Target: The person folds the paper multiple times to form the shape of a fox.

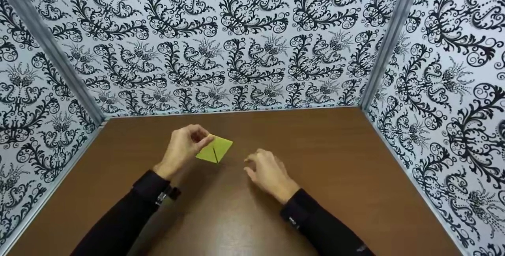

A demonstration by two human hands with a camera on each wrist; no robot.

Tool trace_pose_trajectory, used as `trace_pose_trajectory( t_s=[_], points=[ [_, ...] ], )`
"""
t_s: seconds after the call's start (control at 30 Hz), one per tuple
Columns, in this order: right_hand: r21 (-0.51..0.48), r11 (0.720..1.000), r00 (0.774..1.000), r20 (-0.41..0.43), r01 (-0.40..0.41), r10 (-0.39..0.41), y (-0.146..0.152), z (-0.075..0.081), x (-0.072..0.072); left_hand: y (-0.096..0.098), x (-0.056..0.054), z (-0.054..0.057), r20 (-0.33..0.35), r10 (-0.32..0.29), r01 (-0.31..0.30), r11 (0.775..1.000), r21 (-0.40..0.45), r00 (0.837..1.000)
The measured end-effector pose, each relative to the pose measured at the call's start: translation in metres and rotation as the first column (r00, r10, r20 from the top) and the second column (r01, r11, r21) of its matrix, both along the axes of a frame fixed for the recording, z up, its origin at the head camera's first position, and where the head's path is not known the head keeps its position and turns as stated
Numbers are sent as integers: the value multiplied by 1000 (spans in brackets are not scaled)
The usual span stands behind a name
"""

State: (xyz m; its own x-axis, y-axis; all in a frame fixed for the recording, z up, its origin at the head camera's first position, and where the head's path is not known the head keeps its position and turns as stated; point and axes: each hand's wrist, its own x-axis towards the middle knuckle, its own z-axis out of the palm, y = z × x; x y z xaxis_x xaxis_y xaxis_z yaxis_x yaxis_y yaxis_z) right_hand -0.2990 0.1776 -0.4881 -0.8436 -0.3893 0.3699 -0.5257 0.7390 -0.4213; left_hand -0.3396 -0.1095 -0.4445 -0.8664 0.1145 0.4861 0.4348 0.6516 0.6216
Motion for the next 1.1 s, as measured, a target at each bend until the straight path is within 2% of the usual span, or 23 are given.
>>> trace_pose_trajectory(
  t_s=[0.27,0.43,0.53,0.63,0.73,0.83,0.97,1.1],
  points=[
    [2,999,999,6,44,-44,9,-3,-5,4,-3,-12,-97,-67,71,997,32,993],
    [3,998,998,-7,61,-61,14,-4,-6,8,-1,-24,-178,-134,136,991,-4,975],
    [9,998,997,-28,65,-65,16,-5,-7,10,1,-33,-266,-179,161,983,-88,947],
    [17,997,997,-44,71,-70,18,-6,-7,11,5,-41,-365,-219,160,970,-184,905],
    [20,996,996,-38,83,-82,20,-8,-6,12,8,-47,-416,-257,160,954,-256,872],
    [20,995,995,-17,99,-98,21,-8,-7,12,10,-52,-391,-316,204,931,-301,864],
    [21,994,994,-3,109,-109,22,-9,-7,11,14,-56,-280,-398,297,892,-342,873],
    [19,995,995,-7,99,-99,20,-10,-8,11,17,-57,-182,-438,343,854,-392,881]
  ],
)
